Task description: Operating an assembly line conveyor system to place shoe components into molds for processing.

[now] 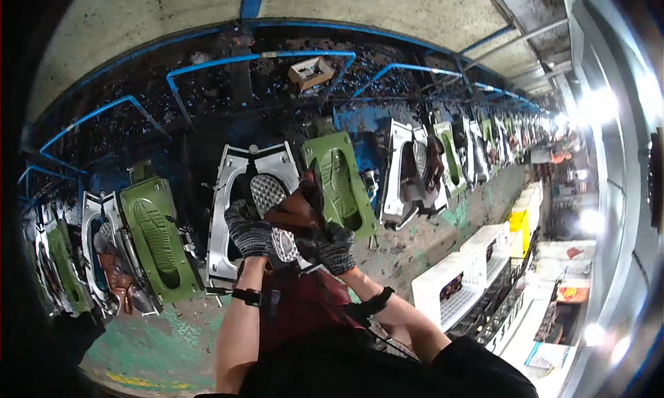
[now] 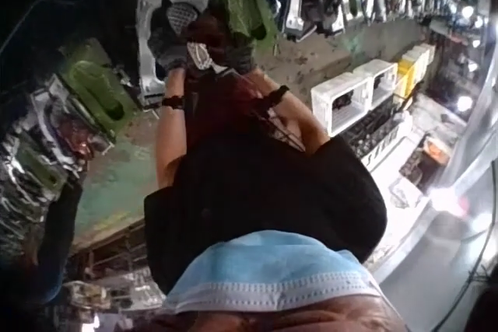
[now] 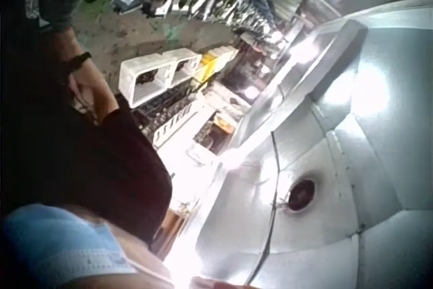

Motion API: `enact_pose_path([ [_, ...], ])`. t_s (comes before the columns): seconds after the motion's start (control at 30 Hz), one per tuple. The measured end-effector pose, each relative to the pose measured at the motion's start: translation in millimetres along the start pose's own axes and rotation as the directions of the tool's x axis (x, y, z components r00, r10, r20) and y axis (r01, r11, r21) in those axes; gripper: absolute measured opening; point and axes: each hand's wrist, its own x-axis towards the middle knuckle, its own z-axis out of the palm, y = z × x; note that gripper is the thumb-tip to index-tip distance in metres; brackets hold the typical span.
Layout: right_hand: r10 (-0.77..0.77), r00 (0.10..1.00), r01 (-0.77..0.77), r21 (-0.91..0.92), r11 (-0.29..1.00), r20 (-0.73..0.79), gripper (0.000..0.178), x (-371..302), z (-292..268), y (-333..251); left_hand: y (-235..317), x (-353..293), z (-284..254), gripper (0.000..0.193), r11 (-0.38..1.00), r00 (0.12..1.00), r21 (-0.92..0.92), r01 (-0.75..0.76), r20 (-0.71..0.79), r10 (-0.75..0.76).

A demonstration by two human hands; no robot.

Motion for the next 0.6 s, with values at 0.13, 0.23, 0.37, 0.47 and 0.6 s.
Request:
enact_pose_path([
  [0.13,-0.194,0.966,0.206,0.057,0.977,-0.17,0.022,53.5,1.2,-23.8,-18.9,53.0,3.4,0.053,0.979,0.976,-0.197,0.053,0.216,-0.009],
  [0.23,-0.26,0.965,0.26,0.026,0.965,-0.022,0.023,71.6,9.2,-14.7,33.9,55.5,26.5,0.04,0.582,0.826,0.812,0.048,0.295,-0.48],
  [0.37,-0.677,0.733,0.604,-0.401,0.689,-0.06,0.021,110.2,1.6,-6.1,-36.1,36.4,-35.5,0.047,0.627,0.784,0.774,-0.09,0.444,-0.434],
  [0.47,-0.668,0.717,0.696,-0.241,0.676,0.199,0.021,139.1,20.7,-25.6,-53.3,14.8,-64.7,0.052,0.597,0.727,0.78,-0.188,0.52,-0.45],
  [0.6,-0.422,0.386,0.653,0.08,0.753,0.821,0.03,66.6,81.5,-59.2,-76.8,-16.5,-150.8,0.06,0.574,0.62,0.761,-0.302,0.614,-0.488],
])
